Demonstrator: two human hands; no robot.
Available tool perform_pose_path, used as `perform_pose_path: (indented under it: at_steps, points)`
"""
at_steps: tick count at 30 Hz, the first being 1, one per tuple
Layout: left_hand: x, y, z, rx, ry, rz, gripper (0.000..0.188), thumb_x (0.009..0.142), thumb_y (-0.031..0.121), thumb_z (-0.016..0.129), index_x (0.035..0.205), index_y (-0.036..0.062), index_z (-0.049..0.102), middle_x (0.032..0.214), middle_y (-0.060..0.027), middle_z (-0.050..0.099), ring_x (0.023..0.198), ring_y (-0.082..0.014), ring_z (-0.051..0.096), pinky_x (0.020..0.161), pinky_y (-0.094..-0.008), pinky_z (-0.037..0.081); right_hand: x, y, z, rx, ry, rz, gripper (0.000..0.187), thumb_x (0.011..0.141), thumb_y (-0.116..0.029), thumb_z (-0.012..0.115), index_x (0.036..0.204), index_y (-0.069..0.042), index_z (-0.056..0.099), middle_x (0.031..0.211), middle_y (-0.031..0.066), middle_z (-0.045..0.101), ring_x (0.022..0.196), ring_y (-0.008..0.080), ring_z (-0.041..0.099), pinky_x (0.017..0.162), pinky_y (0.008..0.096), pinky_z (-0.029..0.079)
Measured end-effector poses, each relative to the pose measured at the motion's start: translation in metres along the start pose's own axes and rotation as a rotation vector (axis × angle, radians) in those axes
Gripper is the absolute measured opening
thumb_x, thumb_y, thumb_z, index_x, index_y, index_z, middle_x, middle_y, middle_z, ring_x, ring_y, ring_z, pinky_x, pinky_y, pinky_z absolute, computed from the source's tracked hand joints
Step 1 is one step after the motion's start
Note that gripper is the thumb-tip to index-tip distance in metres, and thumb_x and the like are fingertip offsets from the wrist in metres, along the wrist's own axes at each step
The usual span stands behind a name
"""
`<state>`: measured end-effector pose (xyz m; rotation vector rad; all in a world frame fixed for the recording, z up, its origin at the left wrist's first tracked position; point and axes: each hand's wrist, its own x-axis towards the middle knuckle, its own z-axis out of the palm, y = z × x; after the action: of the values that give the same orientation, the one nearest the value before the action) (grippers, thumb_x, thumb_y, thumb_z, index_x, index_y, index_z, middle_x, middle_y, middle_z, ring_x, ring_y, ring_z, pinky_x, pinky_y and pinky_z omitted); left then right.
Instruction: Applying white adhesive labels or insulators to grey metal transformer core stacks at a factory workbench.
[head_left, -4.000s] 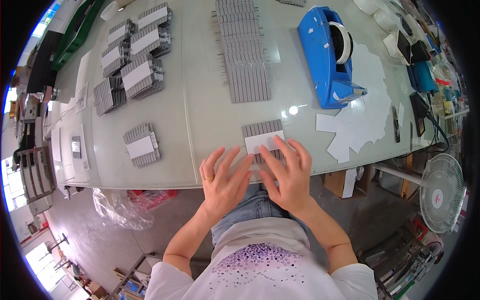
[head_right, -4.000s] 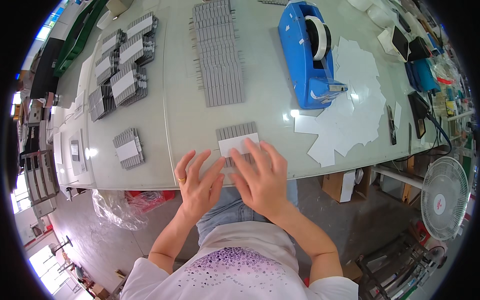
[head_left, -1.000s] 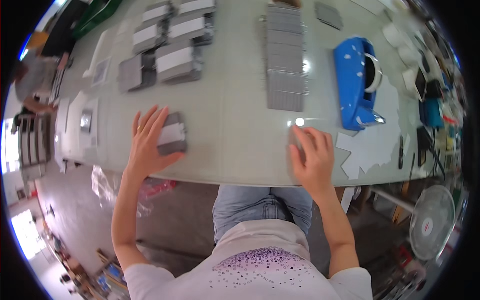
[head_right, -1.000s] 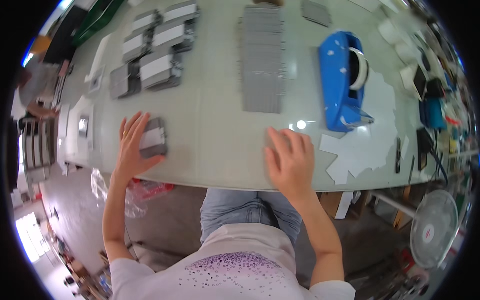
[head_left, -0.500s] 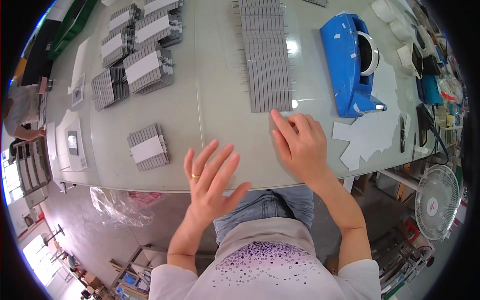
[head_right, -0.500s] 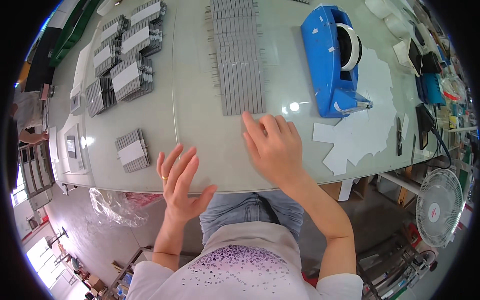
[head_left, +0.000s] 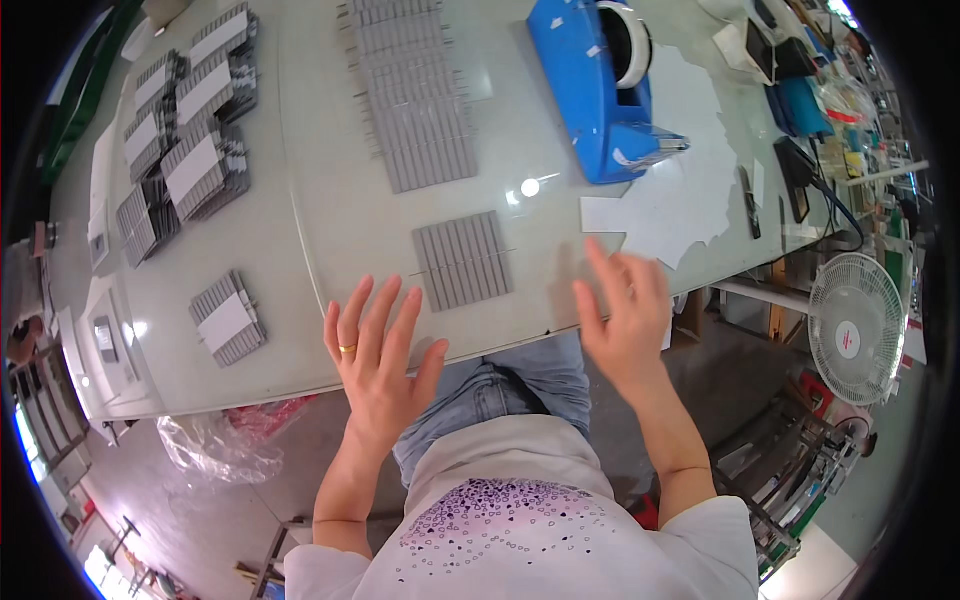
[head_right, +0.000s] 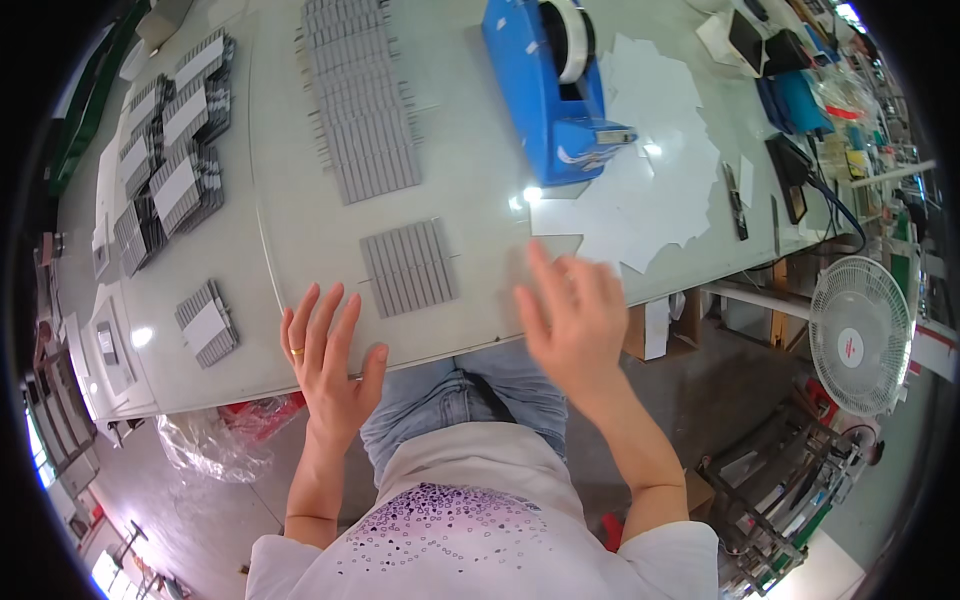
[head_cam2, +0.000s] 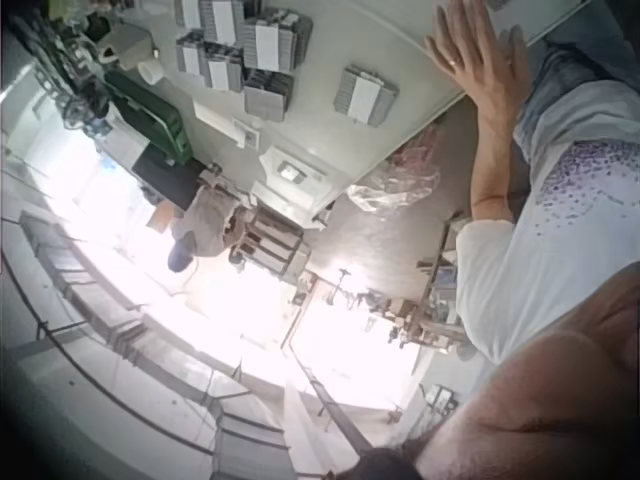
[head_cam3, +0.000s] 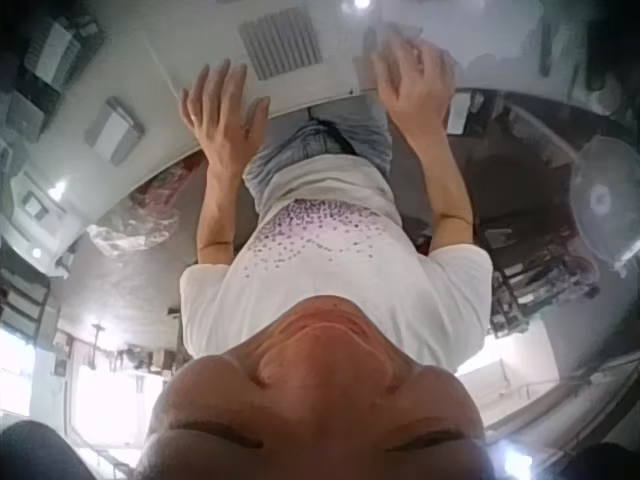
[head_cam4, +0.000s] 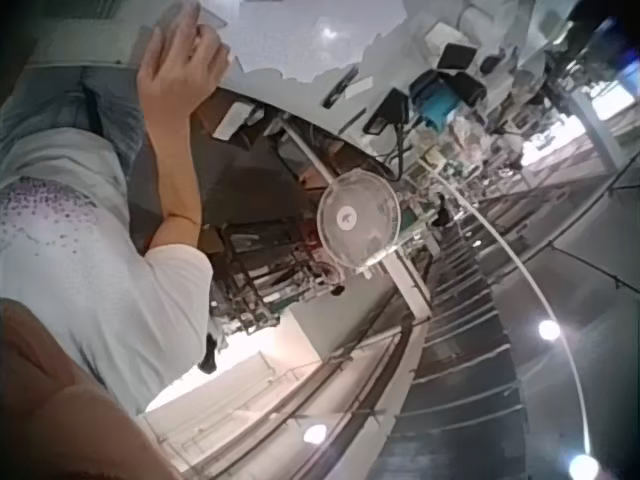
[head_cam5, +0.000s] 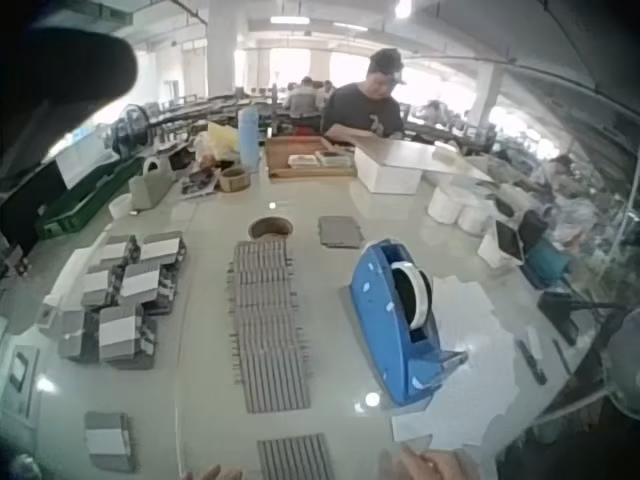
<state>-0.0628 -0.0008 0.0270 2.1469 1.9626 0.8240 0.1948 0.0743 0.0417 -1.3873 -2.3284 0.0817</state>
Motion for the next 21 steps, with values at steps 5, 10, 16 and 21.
perform_pose_path:
  at_steps: [5,10,16,21]
  points:
    - [0.007,0.0,0.003,0.062,-0.021,0.01,0.052,0.083,0.022,0.068,0.132,0.008,0.057,0.14,-0.0104,0.051,0.136,-0.0331,0.041,0.114,-0.051,0.019,0.01,0.011,-0.005,-0.061,-0.015,0.063,0.051,0.08,-0.023,0.074,0.128,-0.012,0.063,0.102,0.0102,0.054,0.088,0.0279,0.05,0.078,0.0392,0.043]
    - [0.013,0.0,0.003,0.056,-0.107,-0.012,0.055,0.084,0.033,0.068,0.133,0.0087,0.057,0.143,-0.0125,0.047,0.137,-0.0346,0.036,0.113,-0.0541,0.019,-0.047,-0.008,-0.005,-0.002,-0.054,-0.035,0.037,0.077,-0.015,0.077,0.112,-0.009,0.066,0.105,0.0083,0.058,0.088,0.0273,0.054,0.079,0.0392,0.045]
    - [0.013,-0.002,-0.001,0.019,-0.14,-0.011,0.052,0.088,0.033,0.063,0.133,0.0083,0.057,0.145,-0.0142,0.045,0.139,-0.0372,0.033,0.113,-0.0555,0.016,-0.043,-0.005,-0.02,0.217,0.189,0.059,0.021,0.086,0.002,0.066,0.106,-0.003,0.061,0.093,0.0095,0.063,0.073,0.0228,0.062,0.065,0.0306,0.05]
    - [0.01,-0.003,0.002,0.053,-0.159,-0.017,0.054,0.085,0.034,0.064,0.132,0.0087,0.058,0.146,-0.0148,0.043,0.14,-0.0368,0.031,0.113,-0.0561,0.015,0.01,-0.019,-0.01,0.887,0.22,0.647,0.018,0.095,-0.002,0.057,0.112,-0.001,0.056,0.086,0.006,0.063,0.071,0.0098,0.061,0.061,0.0219,0.047]
